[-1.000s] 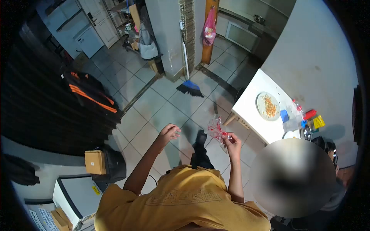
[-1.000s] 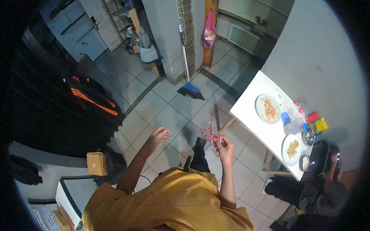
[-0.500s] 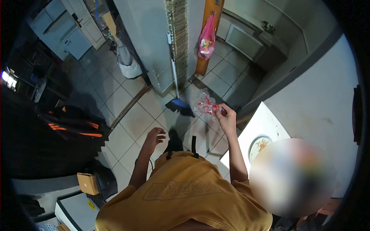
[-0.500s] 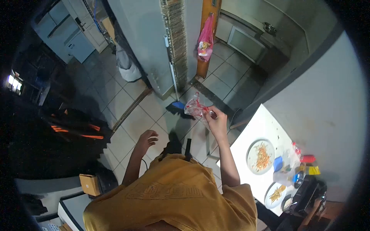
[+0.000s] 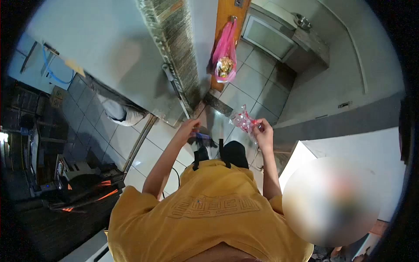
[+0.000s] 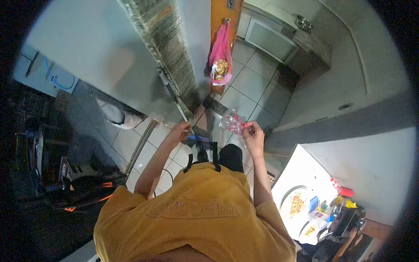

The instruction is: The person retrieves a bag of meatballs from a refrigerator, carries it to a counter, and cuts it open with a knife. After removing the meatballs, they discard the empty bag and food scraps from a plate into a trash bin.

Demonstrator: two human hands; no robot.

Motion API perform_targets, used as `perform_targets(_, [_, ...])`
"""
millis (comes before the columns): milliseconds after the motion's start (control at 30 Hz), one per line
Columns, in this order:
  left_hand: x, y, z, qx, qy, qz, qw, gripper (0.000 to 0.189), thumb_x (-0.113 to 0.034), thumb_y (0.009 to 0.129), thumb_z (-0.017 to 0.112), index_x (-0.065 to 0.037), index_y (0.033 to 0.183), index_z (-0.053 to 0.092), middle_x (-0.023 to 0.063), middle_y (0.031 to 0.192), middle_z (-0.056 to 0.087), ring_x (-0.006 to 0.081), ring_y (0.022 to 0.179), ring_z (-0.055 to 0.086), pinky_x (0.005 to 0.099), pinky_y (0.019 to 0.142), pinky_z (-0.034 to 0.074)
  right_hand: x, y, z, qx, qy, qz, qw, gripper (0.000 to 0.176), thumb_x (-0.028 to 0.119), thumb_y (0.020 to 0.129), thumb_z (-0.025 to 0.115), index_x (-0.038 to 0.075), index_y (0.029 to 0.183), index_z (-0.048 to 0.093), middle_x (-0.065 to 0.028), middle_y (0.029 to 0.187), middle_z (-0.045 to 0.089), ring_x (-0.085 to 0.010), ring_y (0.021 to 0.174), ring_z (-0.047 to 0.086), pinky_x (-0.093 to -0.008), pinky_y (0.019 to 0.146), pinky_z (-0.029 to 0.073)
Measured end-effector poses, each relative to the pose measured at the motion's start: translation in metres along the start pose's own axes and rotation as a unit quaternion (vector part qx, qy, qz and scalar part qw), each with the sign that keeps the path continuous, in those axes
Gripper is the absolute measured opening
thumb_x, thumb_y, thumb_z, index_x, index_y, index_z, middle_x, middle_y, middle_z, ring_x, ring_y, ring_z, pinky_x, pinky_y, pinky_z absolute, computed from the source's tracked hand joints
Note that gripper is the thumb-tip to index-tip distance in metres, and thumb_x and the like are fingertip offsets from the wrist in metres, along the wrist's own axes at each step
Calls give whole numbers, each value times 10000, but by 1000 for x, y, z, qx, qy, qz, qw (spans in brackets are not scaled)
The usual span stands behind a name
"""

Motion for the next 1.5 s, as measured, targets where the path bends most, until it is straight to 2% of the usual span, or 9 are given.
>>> perform_targets(333, [-71,229,48,-57,45,-82,994,422,-580,871,601,-169,775,578,-58,691,516,76,570,475,271,506,333,-5,233,55,54,-52,-11,997,119,77,834,695,-7,875,622,-51,676,619,-75,601,538,-260,565,440])
perform_targets(567, [-69,326,71,-130,119,-151,973,417,-565,873,591,-159,779,572,-51,679,487,93,551,412,285,495,302,-12,376,132,46,-124,-168,977,264,152,800,677,-26,991,637,-228,795,660,-348,721,676,-430,646,522])
perform_targets(700, [-64,347,89,-162,58,-195,966,350,-472,892,571,-151,752,576,-43,652,490,103,546,434,296,494,324,-28,405,158,32,-294,-189,936,323,121,802,639,10,1102,597,-220,958,659,-377,806,666,-482,664,539])
perform_targets(1033, [-72,317,138,-250,-57,25,966,195,-256,889,566,-102,769,580,-39,616,462,67,498,396,250,422,315,-43,422,169,94,-333,-231,909,423,105,785,631,56,1200,566,-164,1208,562,-354,1031,609,-454,839,527])
perform_targets(1133, [-82,290,148,-253,-100,15,962,198,-238,897,550,-111,746,540,-46,618,442,59,515,393,239,431,312,-52,434,169,159,-381,-224,883,364,123,783,630,54,1140,623,-153,1261,531,-343,1115,566,-464,894,493])
perform_targets(1200, [-81,282,150,-251,-119,6,960,205,-237,900,543,-115,737,522,-48,620,431,56,519,385,235,433,306,-56,434,169,53,-416,-341,841,152,132,748,617,56,839,713,-122,1065,589,-306,1025,593,-447,756,517])
perform_targets(1300, [-82,275,147,-202,-135,-5,970,211,-245,909,540,-124,738,517,-51,625,425,51,519,373,226,434,289,-58,426,175,46,-415,-385,823,169,153,727,629,63,823,735,-136,1043,633,-309,1047,578,-456,843,488])
perform_targets(1433, [-93,273,143,-164,-110,-19,980,211,-238,916,537,-132,735,513,-53,633,435,46,522,379,216,435,280,-70,420,196,181,-446,-298,824,245,170,741,664,62,957,711,-187,1099,654,-337,1180,548,-470,929,456])
perform_targets(1500, [-99,275,139,-145,-105,-26,984,213,-236,917,537,-133,732,510,-53,637,438,44,523,380,214,437,279,-76,421,205,313,-270,-51,909,260,159,737,672,32,961,708,-225,1028,671,-377,1115,585,-466,916,473])
Point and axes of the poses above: each hand's wrist, its own y-axis towards the middle knuckle, its own z-axis out of the palm, x = y × z, the point moved 1 cm from there along y, towards the middle knuckle
